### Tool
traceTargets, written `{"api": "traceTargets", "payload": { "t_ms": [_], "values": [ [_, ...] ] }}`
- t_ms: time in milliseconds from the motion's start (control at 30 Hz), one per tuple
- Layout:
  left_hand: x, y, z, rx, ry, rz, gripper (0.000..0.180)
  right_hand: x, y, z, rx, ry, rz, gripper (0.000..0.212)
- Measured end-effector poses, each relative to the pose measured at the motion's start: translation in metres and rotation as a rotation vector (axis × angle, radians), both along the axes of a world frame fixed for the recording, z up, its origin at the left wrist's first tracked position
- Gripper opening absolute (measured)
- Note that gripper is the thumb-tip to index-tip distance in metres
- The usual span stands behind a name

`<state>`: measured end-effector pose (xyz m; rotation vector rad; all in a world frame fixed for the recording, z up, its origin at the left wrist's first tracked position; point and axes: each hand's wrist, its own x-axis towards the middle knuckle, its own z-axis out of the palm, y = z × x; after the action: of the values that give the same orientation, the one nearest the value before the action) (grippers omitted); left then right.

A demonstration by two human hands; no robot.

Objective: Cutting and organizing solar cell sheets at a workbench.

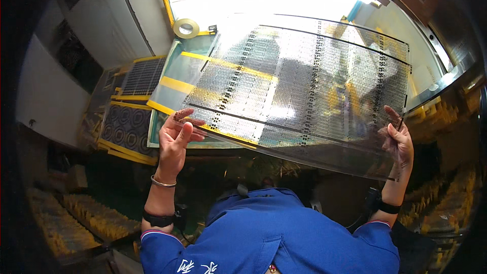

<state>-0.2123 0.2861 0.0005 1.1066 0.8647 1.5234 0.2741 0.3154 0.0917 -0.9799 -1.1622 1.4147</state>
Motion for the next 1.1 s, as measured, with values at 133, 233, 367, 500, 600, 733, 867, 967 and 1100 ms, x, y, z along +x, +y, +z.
{"api": "traceTargets", "payload": {
  "t_ms": [133, 233, 367, 500, 600, 733, 867, 967, 1100],
  "values": [
    [-0.01, 0.005, 0.006, -0.12, -0.057, -0.02, 0.056, 0.0, 0.006, -0.012, 0.101, -0.122, -0.045, 0.046],
    [-0.034, 0.028, -0.013, -0.238, 0.004, -0.036, 0.051, -0.008, 0.017, -0.03, 0.159, -0.175, 0.088, 0.043],
    [-0.074, 0.06, -0.034, -0.156, 0.147, 0.052, 0.009, -0.05, 0.047, -0.039, 0.215, -0.242, 0.272, 0.041],
    [-0.085, 0.075, -0.016, 0.034, 0.07, 0.137, 0.008, -0.067, 0.06, -0.047, 0.287, -0.187, 0.279, 0.033],
    [-0.087, 0.075, -0.02, -0.002, 0.109, 0.101, 0.015, -0.066, 0.076, -0.082, 0.169, -0.202, 0.195, 0.03],
    [-0.072, 0.077, -0.046, -0.062, 0.179, 0.189, 0.022, -0.075, 0.082, -0.112, 0.08, -0.246, 0.105, 0.039],
    [-0.075, 0.085, -0.074, -0.118, 0.243, 0.24, 0.019, -0.08, 0.091, -0.13, 0.074, -0.258, 0.11, 0.033],
    [-0.088, 0.095, -0.093, -0.144, 0.254, 0.264, 0.015, -0.08, 0.097, -0.137, 0.152, -0.383, 0.229, 0.026],
    [-0.067, 0.109, -0.058, -0.095, 0.363, 0.259, 0.011, -0.08, 0.101, -0.133, 0.132, -0.182, 0.206, 0.025]
  ]
}}
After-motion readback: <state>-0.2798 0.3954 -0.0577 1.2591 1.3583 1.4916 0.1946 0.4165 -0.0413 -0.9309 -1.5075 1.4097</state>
